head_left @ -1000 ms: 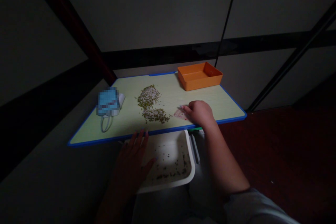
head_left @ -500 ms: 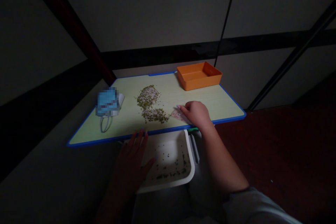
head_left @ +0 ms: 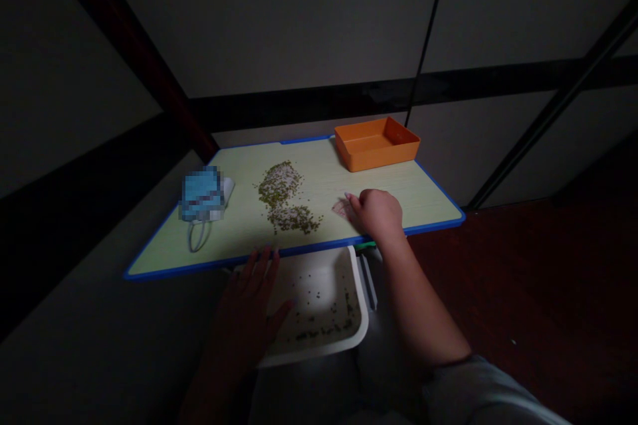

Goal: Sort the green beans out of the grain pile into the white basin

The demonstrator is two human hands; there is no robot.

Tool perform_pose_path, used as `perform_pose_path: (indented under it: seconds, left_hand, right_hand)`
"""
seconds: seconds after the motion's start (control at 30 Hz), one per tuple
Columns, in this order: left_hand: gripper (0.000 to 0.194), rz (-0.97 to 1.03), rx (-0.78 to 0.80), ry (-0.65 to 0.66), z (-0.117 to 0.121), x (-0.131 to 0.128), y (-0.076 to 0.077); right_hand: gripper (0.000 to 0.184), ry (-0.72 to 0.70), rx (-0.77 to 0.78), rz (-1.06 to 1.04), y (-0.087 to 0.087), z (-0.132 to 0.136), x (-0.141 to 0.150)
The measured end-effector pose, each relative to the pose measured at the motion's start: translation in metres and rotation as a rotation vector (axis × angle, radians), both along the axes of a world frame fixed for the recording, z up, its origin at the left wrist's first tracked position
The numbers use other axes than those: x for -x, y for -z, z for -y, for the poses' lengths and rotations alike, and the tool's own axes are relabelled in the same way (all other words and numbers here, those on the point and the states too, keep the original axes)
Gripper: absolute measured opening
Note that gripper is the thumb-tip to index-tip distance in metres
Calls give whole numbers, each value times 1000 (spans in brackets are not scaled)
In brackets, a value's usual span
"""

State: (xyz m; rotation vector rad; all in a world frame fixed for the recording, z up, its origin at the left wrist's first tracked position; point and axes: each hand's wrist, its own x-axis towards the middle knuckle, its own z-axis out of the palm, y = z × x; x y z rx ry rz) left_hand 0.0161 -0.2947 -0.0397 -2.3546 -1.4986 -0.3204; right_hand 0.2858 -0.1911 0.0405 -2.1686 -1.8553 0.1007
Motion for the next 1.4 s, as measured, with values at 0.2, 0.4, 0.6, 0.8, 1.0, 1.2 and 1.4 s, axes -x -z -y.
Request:
perform_pose_path:
  seconds: [0.2,0.4,0.6,0.8,1.0,1.2,1.4]
  left_hand:
    - [78,-15,5,-13,0,0,0]
    - [78,-13,10,-20,0,1,1]
    - [80,-28,-16,-1,-2,2,1]
    - [80,-7,-31,16,-2,4,3]
    - [82,-19,-18,-3,-4,10,8]
    - [81,-18,-51,18,-6,15,11]
    - [84,-34,-78,32,-8,17,13]
  right_hand:
    - [52,50,-33,-42,5,-6,-13]
    - [52,-163,-6,-158,4,-2,-16]
    - [49,-143,-8,-51,5,-7,-11]
    - [46,-15,-67,28,3,-20,-17]
    - [46,80,-228,-189,5,-18,-29]
    - [55,70,-623,-970,5,-13,-46]
    - [52,180,-849,-1476,9,-17,-60]
